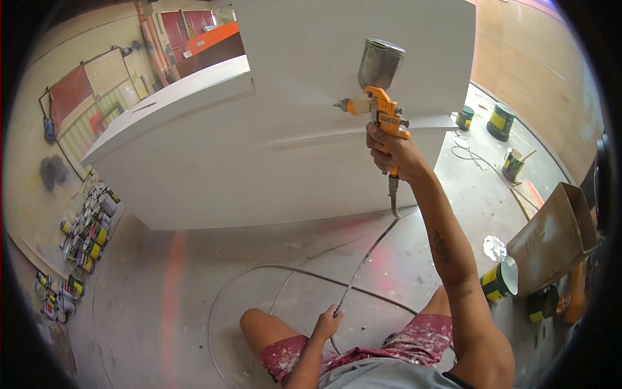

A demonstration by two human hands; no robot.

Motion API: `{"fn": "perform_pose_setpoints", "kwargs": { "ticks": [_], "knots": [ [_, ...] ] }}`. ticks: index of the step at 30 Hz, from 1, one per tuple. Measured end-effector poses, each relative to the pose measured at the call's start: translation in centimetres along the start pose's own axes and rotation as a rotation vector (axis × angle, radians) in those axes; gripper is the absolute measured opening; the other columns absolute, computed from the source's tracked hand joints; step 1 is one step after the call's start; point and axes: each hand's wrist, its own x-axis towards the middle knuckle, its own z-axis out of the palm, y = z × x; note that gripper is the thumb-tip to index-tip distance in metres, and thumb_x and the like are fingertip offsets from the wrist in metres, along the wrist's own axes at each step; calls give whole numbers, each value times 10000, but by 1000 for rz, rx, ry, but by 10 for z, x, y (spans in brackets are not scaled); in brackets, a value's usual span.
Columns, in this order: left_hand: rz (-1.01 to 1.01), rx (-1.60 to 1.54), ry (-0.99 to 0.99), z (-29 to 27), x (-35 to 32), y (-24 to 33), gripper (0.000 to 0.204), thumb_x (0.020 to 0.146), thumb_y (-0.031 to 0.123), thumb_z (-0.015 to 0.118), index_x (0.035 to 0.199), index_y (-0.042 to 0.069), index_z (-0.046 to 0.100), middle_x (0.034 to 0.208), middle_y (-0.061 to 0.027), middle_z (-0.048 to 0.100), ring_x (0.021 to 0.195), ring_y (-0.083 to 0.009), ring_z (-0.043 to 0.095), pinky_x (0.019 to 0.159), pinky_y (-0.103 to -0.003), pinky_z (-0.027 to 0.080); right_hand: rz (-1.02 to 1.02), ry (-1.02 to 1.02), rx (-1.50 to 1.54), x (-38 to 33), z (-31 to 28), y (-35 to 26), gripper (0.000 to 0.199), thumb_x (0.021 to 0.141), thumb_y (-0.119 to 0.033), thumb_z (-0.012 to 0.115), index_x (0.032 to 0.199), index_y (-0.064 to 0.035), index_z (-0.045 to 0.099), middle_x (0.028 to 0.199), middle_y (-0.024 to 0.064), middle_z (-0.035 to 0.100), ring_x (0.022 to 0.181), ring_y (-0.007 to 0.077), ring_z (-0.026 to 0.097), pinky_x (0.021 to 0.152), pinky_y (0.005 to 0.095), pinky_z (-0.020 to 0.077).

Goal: The person is mixing paint and then using a spray gun to paint a white furniture piece in a workshop.

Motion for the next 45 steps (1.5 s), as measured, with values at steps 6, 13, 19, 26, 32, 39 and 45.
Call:
{"fn": "perform_pose_setpoints", "kwargs": {
  "ticks": [6, 13, 19, 26, 32, 39, 45],
  "knots": [
    [44, 29, -11, 6, 6, 5, 335, 983, 368, 630, 1069, 44, 614, 726, -196, 611, 636, -302, 631, 620, -427, 510, -64, 294, -73, -28, -40, -22, 226, 994, -297, 637, 896, -134, 514, 694, -54, 451, 434, 23, 338, 384, 219, 272],
    [-38, 48, -177, 4, 2, 35, 341, 978, 386, 615, 1067, 57, 604, 808, -254, 649, 815, -473, 648, 681, -491, 502, -153, 744, -309, -78, -136, -52, 281, 977, -311, 657, 870, -103, 500, 647, -54, 421, 434, 40, 332, 386, 237, 249],
    [23, 43, -149, 10, 3, 33, 347, 980, 382, 613, 1048, 42, 605, 770, -249, 623, 762, -455, 646, 669, -484, 497, -201, 1105, -628, -88, -185, -61, 313, 1004, -309, 617, 838, -49, 565, 574, -47, 426, 443, 71, 358, 419, 280, 309],
    [17, 22, -149, 7, 4, 31, 325, 982, 356, 610, 1037, 36, 582, 843, -288, 640, 886, -514, 618, 693, -524, 491, -124, 862, -473, -74, -140, -38, 319, 987, -335, 643, 838, -77, 527, 545, -52, 394, 406, 58, 314, 385, 266, 237],
    [22, 37, -107, 3, 5, 26, 342, 982, 369, 609, 1062, 37, 578, 888, -296, 655, 942, -524, 607, 714, -530, 495, 21, 444, -198, -39, -59, -2, 291, 957, -334, 682, 851, -119, 518, 692, -46, 481, 459, 44, 371, 408, 239, 269],
    [-11, -48, -72, 1, 3, 17, 343, 976, 368, 619, 1092, 46, 591, 890, -294, 659, 922, -512, 628, 717, -517, 503, 115, 81, -34, 1, 7, 21, 235, 968, -290, 670, 899, -118, 524, 675, -57, 444, 441, 24, 341, 381, 232, 260],
    [-10, -19, -88, 3, 5, 15, 351, 973, 376, 624, 1100, 49, 600, 882, -293, 661, 911, -506, 638, 709, -512, 507, 65, 79, -28, -17, -9, 8, 222, 991, -278, 629, 881, -131, 505, 689, -53, 447, 428, 22, 345, 371, 221, 276]
  ]
}}
